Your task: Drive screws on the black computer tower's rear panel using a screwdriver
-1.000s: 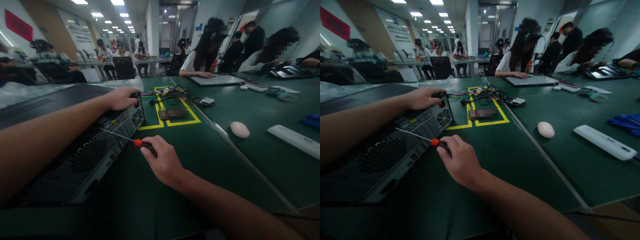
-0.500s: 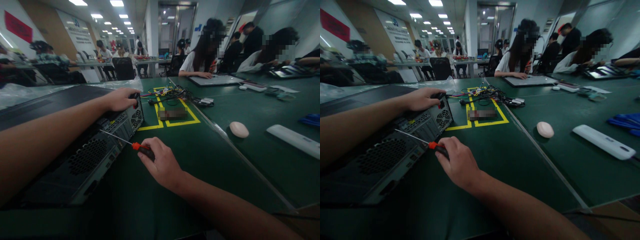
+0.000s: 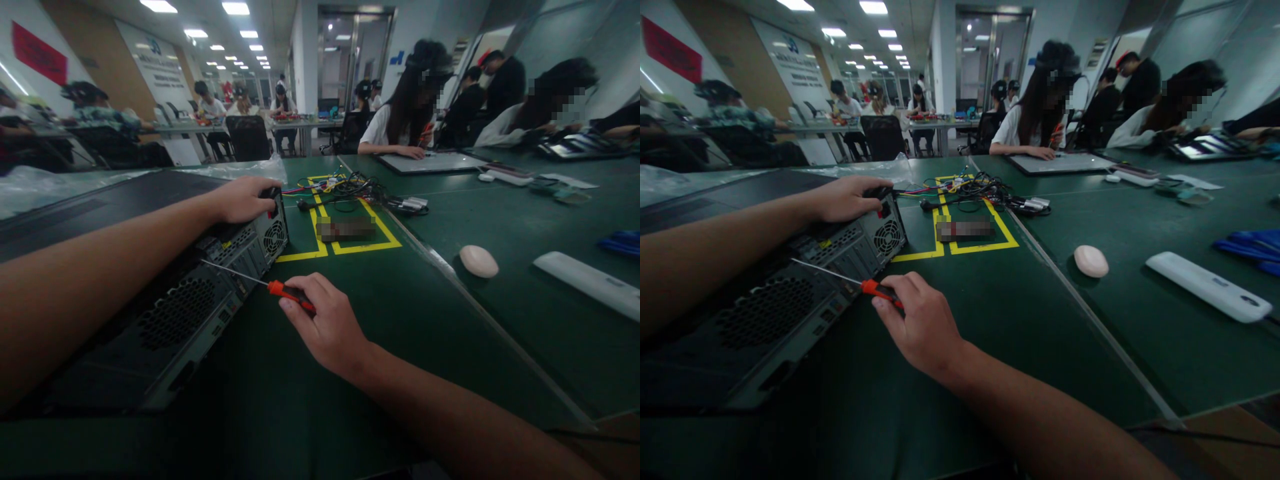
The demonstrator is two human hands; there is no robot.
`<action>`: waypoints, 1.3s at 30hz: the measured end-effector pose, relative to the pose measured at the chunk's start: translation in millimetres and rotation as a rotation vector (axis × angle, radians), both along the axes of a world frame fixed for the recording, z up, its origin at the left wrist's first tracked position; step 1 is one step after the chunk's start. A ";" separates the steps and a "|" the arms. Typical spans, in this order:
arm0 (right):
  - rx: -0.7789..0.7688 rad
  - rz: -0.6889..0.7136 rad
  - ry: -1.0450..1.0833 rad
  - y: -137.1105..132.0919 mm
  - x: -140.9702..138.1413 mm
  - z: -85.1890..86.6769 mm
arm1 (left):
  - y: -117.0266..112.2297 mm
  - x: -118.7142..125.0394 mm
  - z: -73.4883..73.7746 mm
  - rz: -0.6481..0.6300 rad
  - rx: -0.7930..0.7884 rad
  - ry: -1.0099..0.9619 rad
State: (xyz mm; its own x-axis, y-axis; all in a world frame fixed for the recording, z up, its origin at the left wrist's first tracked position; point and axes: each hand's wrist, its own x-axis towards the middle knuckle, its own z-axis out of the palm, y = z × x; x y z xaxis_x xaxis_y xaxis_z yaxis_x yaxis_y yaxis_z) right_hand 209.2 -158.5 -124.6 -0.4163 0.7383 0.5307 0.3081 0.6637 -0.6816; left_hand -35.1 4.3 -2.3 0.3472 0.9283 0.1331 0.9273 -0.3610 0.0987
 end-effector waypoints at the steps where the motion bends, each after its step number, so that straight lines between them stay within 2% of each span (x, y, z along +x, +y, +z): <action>1: -0.004 0.000 -0.007 0.0 -0.2 0.5 | -0.1 0.3 0.1 0.002 0.000 0.005; 17: -0.048 0.030 -0.023 -0.6 -3.1 -0.5 | -1.3 1.0 0.8 0.010 -0.007 0.018; 39: -0.010 0.024 0.010 -0.1 -1.2 -0.2 | -2.0 3.0 0.3 0.025 -0.015 0.017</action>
